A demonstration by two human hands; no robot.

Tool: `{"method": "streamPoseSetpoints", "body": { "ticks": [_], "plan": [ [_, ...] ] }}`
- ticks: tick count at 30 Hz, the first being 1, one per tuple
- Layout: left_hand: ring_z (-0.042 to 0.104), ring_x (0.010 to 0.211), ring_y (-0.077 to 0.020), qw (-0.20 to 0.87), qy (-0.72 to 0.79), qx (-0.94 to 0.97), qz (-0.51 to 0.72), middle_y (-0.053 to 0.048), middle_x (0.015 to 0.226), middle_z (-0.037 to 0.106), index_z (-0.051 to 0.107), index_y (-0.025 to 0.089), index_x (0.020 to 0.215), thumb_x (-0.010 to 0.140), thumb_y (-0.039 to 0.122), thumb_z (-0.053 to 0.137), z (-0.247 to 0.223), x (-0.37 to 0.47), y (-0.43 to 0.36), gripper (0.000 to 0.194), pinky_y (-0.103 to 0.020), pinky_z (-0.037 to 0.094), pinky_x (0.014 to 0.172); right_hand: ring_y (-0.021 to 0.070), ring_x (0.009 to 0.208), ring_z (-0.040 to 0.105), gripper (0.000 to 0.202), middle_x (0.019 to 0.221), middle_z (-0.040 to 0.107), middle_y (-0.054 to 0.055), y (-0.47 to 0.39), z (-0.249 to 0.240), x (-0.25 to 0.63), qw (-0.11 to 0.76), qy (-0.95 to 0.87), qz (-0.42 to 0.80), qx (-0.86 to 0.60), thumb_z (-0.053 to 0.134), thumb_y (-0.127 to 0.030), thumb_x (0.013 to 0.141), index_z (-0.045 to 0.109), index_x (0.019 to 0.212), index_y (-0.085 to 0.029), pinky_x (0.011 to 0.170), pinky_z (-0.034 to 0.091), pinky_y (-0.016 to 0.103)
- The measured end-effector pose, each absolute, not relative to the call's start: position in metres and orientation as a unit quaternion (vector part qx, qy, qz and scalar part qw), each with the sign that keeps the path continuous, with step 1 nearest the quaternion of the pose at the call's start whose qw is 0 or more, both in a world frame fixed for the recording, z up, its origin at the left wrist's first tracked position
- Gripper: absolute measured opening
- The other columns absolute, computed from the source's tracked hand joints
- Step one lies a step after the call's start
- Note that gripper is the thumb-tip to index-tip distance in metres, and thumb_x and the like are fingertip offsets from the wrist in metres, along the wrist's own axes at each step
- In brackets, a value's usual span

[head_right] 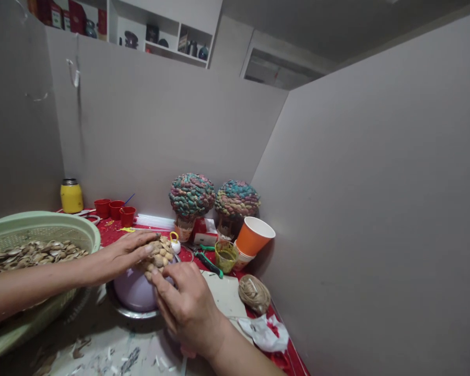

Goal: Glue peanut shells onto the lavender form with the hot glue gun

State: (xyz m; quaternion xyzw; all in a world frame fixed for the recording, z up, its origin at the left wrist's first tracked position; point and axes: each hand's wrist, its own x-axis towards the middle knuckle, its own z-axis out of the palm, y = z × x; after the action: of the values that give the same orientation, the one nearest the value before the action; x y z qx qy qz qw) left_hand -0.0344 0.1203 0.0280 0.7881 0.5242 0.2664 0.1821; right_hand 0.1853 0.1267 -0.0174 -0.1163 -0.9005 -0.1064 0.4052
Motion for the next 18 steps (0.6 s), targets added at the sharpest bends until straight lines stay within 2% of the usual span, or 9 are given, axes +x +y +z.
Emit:
{"method": "streamPoseSetpoints", "body": {
  "ticks": [5, 13, 16, 18],
  "plan": [
    [0.03, 0.141, -0.028, 0.198, 0.536, 0.777, 0.263, -0.014, 0.149, 0.042, 0.045, 0.01, 0.139, 0.094, 0.056, 0.023, 0.0303, -0.0337, 0.119, 0.067, -0.048, 0.022, 0.116, 0.0234, 0.09, 0.055, 0.042, 0.102, 0.061, 0.013, 0.1271, -0.0172, 0.1857, 0.394, -0.902, -0.132, -0.115, 0.051, -0.007, 0.087, 0.05, 0.129, -0.013, 0.075, 0.048, 0.039],
    [0.037, 0.137, -0.0257, 0.195, 0.518, 0.785, 0.277, -0.01, 0.146, 0.048, 0.05, 0.016, 0.135, 0.096, 0.054, 0.019, 0.0308, -0.0353, 0.1183, 0.063, -0.043, 0.027, 0.114, 0.0234, 0.093, 0.057, 0.041, 0.104, 0.062, 0.014, 0.1276, -0.0222, 0.1916, 0.401, -0.9, -0.13, -0.112, 0.054, -0.006, 0.086, 0.051, 0.127, -0.014, 0.076, 0.05, 0.04],
    [0.039, 0.135, -0.0249, 0.2, 0.501, 0.792, 0.287, -0.009, 0.142, 0.052, 0.054, 0.016, 0.132, 0.096, 0.054, 0.016, 0.0317, -0.0355, 0.1189, 0.065, -0.041, 0.028, 0.114, 0.0261, 0.108, 0.053, 0.045, 0.113, 0.062, 0.015, 0.1233, -0.0193, 0.1918, 0.398, -0.901, -0.133, -0.106, 0.056, -0.007, 0.086, 0.049, 0.13, -0.012, 0.088, 0.047, 0.045],
    [0.039, 0.135, -0.0246, 0.205, 0.496, 0.794, 0.287, -0.008, 0.142, 0.053, 0.055, 0.016, 0.131, 0.096, 0.056, 0.014, 0.0309, -0.0361, 0.1202, 0.067, -0.041, 0.025, 0.115, 0.03, 0.123, 0.045, 0.048, 0.126, 0.058, 0.017, 0.1209, -0.0162, 0.189, 0.368, -0.91, -0.153, -0.118, 0.057, -0.014, 0.087, 0.046, 0.134, -0.009, 0.099, 0.041, 0.05]
  ]
}}
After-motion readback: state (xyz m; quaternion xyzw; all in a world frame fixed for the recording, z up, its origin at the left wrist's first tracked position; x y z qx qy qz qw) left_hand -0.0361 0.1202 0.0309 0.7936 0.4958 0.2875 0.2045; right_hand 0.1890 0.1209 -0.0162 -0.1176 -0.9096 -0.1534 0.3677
